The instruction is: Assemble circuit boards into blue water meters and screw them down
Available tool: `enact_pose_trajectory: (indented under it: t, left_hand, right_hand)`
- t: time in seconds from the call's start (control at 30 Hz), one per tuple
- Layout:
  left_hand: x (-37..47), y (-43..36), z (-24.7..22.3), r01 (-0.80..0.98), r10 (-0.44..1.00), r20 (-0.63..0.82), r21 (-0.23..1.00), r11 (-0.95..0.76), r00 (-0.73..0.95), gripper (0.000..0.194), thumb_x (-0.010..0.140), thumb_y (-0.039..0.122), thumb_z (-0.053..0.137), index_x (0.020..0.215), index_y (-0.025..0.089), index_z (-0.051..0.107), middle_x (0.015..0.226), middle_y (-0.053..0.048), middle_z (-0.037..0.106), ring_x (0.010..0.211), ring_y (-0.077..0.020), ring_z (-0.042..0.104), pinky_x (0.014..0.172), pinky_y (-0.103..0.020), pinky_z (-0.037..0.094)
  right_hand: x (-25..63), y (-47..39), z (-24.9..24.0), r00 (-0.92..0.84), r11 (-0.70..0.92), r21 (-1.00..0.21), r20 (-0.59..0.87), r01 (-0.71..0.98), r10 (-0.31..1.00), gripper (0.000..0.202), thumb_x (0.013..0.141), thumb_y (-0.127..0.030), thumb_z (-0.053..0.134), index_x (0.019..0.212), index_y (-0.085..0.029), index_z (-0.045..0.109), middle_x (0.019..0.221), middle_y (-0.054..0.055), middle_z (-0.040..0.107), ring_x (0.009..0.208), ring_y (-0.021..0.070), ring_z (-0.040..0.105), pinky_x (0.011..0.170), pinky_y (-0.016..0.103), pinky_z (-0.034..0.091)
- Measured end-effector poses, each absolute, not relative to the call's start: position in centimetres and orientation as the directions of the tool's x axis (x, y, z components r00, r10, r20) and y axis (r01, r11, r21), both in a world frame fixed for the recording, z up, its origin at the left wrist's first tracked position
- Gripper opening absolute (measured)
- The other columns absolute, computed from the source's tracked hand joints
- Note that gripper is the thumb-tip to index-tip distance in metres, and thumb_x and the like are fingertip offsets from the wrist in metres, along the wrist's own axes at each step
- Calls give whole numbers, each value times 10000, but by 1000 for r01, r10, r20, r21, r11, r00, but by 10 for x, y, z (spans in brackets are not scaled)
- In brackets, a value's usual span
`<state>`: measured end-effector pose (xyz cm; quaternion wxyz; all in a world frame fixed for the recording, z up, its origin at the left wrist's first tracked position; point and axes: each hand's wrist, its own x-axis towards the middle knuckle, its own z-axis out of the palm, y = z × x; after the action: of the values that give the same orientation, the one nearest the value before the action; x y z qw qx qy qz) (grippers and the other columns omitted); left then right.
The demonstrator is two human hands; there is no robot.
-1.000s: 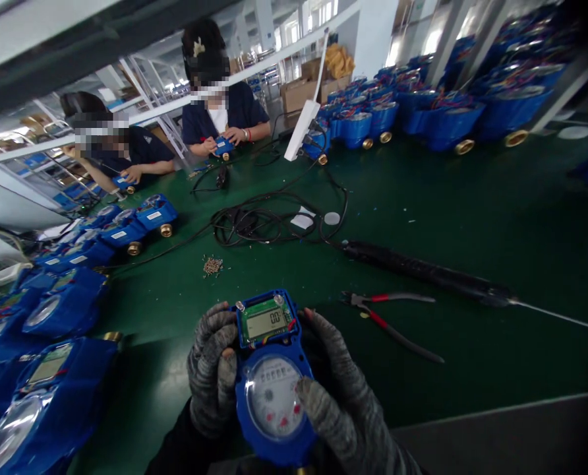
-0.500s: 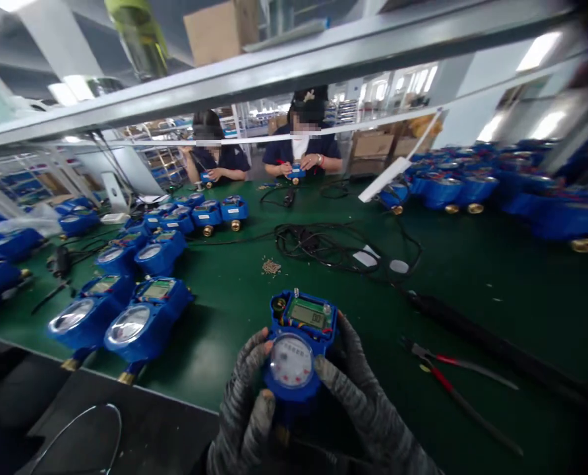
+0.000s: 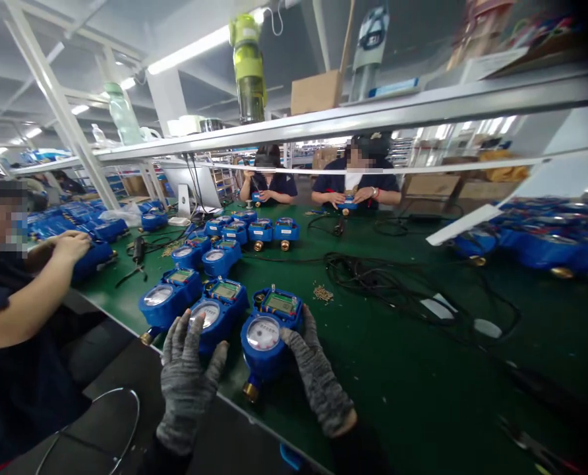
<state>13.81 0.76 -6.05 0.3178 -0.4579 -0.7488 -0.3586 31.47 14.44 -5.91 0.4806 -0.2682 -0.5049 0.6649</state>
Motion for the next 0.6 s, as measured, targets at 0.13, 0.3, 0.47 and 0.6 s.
enact_pose_trajectory:
  t: [0.13, 0.3, 0.47, 0.6]
  left_hand:
    - [114, 17, -81, 856, 520, 684, 353, 378, -511, 531, 898, 366, 642, 1397, 214, 542, 1557, -159, 382, 1369, -386, 477, 1028, -538, 528]
    - [103, 35, -92, 856, 547, 660, 421, 299, -515, 517, 916, 373, 616, 1402, 220, 527, 1573, -149, 322, 1392, -389, 451, 1034, -534, 529]
    - [93, 48, -84, 836, 592, 598, 458, 301, -540, 523, 943, 386, 584, 1432, 224, 498, 1593, -132, 300, 1426, -371, 409, 1091, -525, 487]
    - [90, 60, -78, 828, 617, 567, 481, 289, -545, 531, 961, 421, 549, 1448, 218, 492, 1595, -132, 291, 1429, -369, 400, 1117, -536, 456]
  right_hand:
    - [295, 153, -58, -413, -36, -921, 138, -388, 900, 422, 973, -378, 610, 1339, -174, 554, 1375, 123, 540, 1224, 258, 563, 1040, 488, 483]
    - [283, 159, -60, -413, -28, -927, 138, -373, 900, 435, 972, -381, 612, 1346, -169, 548, 1376, 125, 537, 1222, 261, 562, 1034, 495, 487]
    - [271, 164, -57, -384, -21, -941, 117, -338, 916, 469, 967, -375, 617, 1386, -187, 522, 1436, 128, 497, 1268, 276, 533, 1080, 514, 448]
    - [259, 168, -48, -375, -18, -950, 105, -310, 921, 476, 972, -379, 610, 1393, -181, 511, 1400, 126, 512, 1228, 275, 552, 1047, 509, 475]
